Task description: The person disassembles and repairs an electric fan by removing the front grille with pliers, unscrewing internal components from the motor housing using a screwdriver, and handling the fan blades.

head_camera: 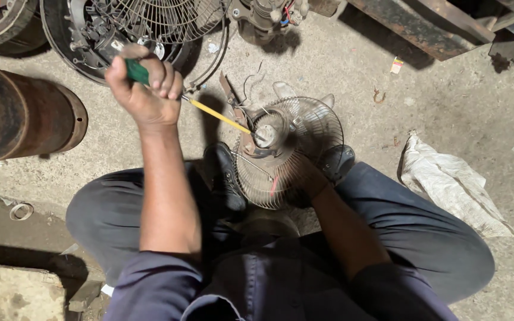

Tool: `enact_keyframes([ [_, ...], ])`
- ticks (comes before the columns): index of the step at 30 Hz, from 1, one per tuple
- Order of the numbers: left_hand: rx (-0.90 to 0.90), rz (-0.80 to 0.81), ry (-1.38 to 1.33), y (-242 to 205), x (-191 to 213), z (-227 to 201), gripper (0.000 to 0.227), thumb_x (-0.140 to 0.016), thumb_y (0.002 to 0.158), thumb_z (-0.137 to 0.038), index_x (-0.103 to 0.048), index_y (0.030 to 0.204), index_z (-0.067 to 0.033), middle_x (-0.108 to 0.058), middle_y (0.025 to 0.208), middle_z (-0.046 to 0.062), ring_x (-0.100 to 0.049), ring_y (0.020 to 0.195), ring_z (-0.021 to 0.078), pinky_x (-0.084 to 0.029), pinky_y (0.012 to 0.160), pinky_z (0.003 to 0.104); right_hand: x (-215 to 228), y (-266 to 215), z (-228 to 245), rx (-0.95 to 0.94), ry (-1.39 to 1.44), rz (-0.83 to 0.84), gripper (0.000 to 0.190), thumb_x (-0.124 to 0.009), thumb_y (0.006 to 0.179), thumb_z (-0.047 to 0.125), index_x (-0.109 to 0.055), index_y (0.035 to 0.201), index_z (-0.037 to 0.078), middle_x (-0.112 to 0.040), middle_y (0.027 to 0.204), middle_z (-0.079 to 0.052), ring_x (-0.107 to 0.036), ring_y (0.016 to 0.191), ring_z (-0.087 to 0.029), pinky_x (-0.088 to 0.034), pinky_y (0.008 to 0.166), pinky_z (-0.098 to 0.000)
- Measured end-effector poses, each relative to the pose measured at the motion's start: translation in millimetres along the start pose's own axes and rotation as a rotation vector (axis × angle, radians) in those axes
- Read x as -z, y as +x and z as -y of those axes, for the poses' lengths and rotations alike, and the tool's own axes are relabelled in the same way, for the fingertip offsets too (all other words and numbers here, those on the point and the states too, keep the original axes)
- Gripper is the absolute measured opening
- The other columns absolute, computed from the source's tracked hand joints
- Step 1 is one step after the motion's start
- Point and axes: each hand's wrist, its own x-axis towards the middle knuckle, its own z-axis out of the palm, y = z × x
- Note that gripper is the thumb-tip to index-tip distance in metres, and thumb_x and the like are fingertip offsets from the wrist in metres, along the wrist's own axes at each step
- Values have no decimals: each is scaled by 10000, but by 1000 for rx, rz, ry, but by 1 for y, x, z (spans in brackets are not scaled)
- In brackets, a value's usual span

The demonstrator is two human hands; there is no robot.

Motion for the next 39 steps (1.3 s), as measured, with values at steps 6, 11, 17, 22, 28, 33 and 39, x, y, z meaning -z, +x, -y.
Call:
enact_keyframes([
  [6,-232,-670,435,8,-20,26,395,-427,1098,-380,-590,973,-43,-464,627,-11,-367,484,106,-297,386,298,5,-11,-9,-20,-3,-9,414,-521,968,353,-556,1238,42,-707,1098,-198,-723,946,-334,-598,849,-474],
  [11,-150,-422,615,12,-45,22,297,-469,1063,-351,-617,1024,-97,-550,630,35,-468,446,111,-403,365,305,8,-16,11,16,-15,-1,413,-515,970,354,-555,1238,42,-706,1094,-196,-722,943,-331,-598,845,-471],
  [17,112,25,-82,40,-25,8,222,-578,1095,-246,-513,954,-87,-589,801,101,-499,582,164,-392,461,282,10,-20,5,31,30,19,411,-507,974,355,-554,1237,43,-705,1089,-193,-720,939,-328,-597,841,-467],
  [22,-329,-499,698,58,-18,56,207,-594,1122,-257,-631,1072,-60,-615,864,87,-542,756,205,-480,693,319,2,-18,1,49,56,36,410,-500,976,356,-553,1237,44,-704,1086,-190,-718,936,-325,-596,838,-464],
  [28,-228,-50,1318,56,-22,25,274,-641,1006,-92,-566,1264,-37,-614,1175,121,-592,1078,239,-473,954,345,-19,-1,22,98,51,82,409,-493,980,358,-552,1237,45,-702,1081,-187,-717,932,-321,-595,834,-460],
  [33,116,-144,1451,47,-28,-9,473,-816,927,-133,-579,1333,-93,-623,998,111,-596,904,231,-514,872,405,-28,4,23,100,47,96,409,-486,982,359,-551,1237,46,-701,1077,-184,-715,929,-318,-594,831,-457],
  [39,-69,55,1371,46,25,4,606,-854,941,-132,-515,1442,-92,-684,1150,134,-661,1021,280,-559,890,432,-27,2,23,109,54,84,408,-478,985,360,-550,1237,47,-699,1072,-181,-713,925,-315,-594,827,-453],
])
